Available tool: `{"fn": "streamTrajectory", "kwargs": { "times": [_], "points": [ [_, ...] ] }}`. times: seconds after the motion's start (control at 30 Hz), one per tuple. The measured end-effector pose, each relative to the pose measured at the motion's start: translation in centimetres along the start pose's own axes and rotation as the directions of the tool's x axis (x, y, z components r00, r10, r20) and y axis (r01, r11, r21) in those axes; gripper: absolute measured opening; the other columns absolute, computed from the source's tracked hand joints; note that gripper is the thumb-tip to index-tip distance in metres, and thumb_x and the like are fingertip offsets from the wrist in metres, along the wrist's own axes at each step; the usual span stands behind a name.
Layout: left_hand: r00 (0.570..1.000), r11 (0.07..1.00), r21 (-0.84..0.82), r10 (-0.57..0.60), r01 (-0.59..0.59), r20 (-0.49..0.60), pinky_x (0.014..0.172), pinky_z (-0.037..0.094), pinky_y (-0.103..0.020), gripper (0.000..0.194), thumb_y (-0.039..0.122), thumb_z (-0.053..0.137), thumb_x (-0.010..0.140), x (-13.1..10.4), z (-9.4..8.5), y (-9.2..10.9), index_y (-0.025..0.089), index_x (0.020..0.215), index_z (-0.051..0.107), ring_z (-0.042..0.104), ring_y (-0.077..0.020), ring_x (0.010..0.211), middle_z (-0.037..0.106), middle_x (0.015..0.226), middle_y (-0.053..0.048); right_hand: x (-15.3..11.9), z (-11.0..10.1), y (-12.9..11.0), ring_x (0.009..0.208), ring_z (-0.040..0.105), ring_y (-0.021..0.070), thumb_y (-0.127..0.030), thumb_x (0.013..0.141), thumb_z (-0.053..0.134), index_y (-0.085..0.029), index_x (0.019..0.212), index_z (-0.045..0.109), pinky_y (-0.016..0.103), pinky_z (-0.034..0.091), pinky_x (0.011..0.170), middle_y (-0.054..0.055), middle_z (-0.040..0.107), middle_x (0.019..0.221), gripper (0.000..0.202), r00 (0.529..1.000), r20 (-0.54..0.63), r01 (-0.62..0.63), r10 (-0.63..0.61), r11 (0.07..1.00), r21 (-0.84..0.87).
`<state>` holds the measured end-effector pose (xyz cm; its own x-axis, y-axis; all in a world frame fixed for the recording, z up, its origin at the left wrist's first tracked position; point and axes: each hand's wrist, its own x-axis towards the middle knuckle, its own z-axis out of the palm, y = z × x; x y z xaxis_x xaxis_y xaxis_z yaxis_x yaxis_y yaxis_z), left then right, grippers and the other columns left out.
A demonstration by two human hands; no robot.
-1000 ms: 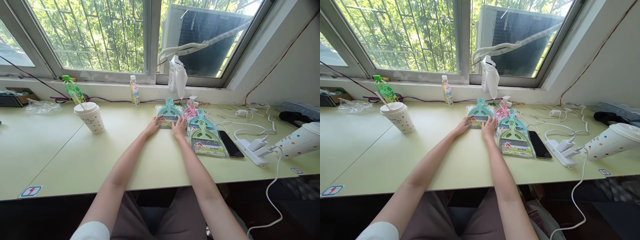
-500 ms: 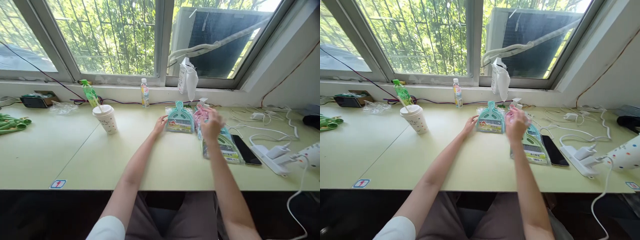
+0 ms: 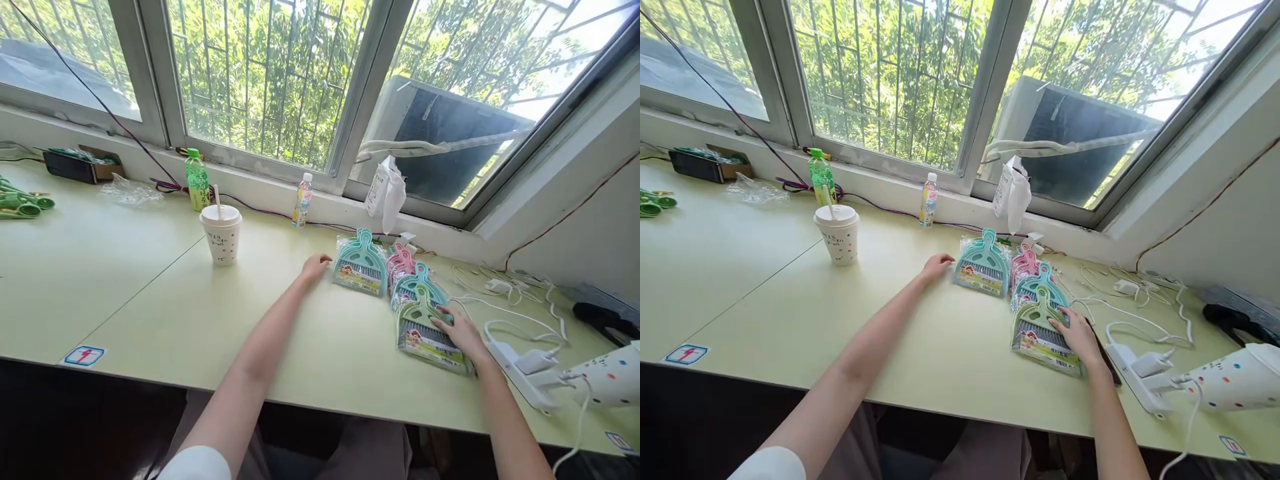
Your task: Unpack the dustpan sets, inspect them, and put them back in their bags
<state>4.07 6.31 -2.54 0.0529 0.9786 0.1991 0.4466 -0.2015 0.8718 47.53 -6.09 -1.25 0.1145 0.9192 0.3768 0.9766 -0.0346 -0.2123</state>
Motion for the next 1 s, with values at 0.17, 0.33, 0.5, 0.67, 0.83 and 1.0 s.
{"fn": "streamTrajectory", "kwargs": {
  "times": [0.17,0.33,0.5,0.67,0.83,1.0],
  "points": [
    [1.0,0.999,0.048,0.007,-0.008,0.023,0.097,0.048,-0.031,0.03,0.016,0.05,0.087,0.1,-0.3,0.2,0.019,0.104,0.075,0.065,-0.0213,0.109,0.073,0.115,-0.007,0.9,1.8,0.2,0.105,0.065,0.0331,-0.047,0.081,0.049,-0.017,0.111,0.066,0.047,0.051,0.086,0.016,0.07,0.113,0.045,0.994,0.088,-0.068,0.066,0.998,0.017],
    [1.0,0.998,0.056,0.007,-0.008,0.025,0.097,0.048,-0.031,0.031,0.017,0.049,0.087,0.1,-0.1,0.1,0.021,0.103,0.075,0.065,-0.0209,0.11,0.072,0.118,-0.006,-0.1,1.9,-0.4,0.116,0.059,0.0362,-0.046,0.089,0.038,-0.02,0.112,0.06,0.059,0.042,0.096,0.016,0.068,0.118,0.041,0.998,0.041,-0.055,0.056,0.998,-0.031],
    [1.0,1.0,0.009,-0.013,0.013,0.02,0.094,0.049,-0.031,0.03,0.019,0.05,0.087,0.3,-0.1,-0.1,0.022,0.102,0.075,0.066,-0.0204,0.105,0.074,0.113,-0.005,0.2,0.9,0.6,0.108,0.062,0.03,-0.056,0.085,0.048,-0.023,0.111,0.053,0.048,0.048,0.093,0.013,0.065,0.112,0.043,0.998,-0.056,-0.012,0.035,0.935,0.354],
    [0.996,0.98,-0.19,0.043,-0.058,-0.08,0.084,0.051,-0.029,0.027,0.022,0.051,0.085,0.4,-0.1,0.2,0.019,0.097,0.074,0.068,-0.0169,0.087,0.075,0.103,-0.006,1.0,-0.2,-4.1,0.102,0.061,0.0255,-0.062,0.082,0.057,-0.023,0.114,0.056,0.046,0.047,0.097,0.01,0.063,0.107,0.051,0.98,-0.201,0.119,-0.002,0.813,0.57],
    [0.996,0.877,-0.473,0.084,-0.088,-0.028,0.074,0.052,-0.028,0.044,0.054,0.054,0.084,-0.7,-0.9,2.0,0.016,0.096,0.073,0.067,-0.0152,0.076,0.075,0.106,-0.01,3.3,1.9,-13.8,0.101,0.062,0.0248,-0.064,0.081,0.058,-0.022,0.113,0.06,0.044,0.05,0.093,0.01,0.066,0.111,0.053,0.988,-0.102,0.153,-0.116,0.64,0.753],
    [0.9,0.762,-0.578,-0.014,0.292,0.436,0.082,0.054,-0.033,0.084,0.079,0.023,0.086,-2.6,-2.6,3.1,0.013,0.094,0.074,0.071,-0.0216,0.086,0.076,0.097,-0.014,4.9,5.3,-22.2,0.103,0.06,0.0279,-0.055,0.087,0.053,-0.017,0.109,0.065,0.048,0.046,0.096,0.015,0.066,0.11,0.046,0.975,-0.173,0.222,-0.139,0.626,0.748]
  ]
}}
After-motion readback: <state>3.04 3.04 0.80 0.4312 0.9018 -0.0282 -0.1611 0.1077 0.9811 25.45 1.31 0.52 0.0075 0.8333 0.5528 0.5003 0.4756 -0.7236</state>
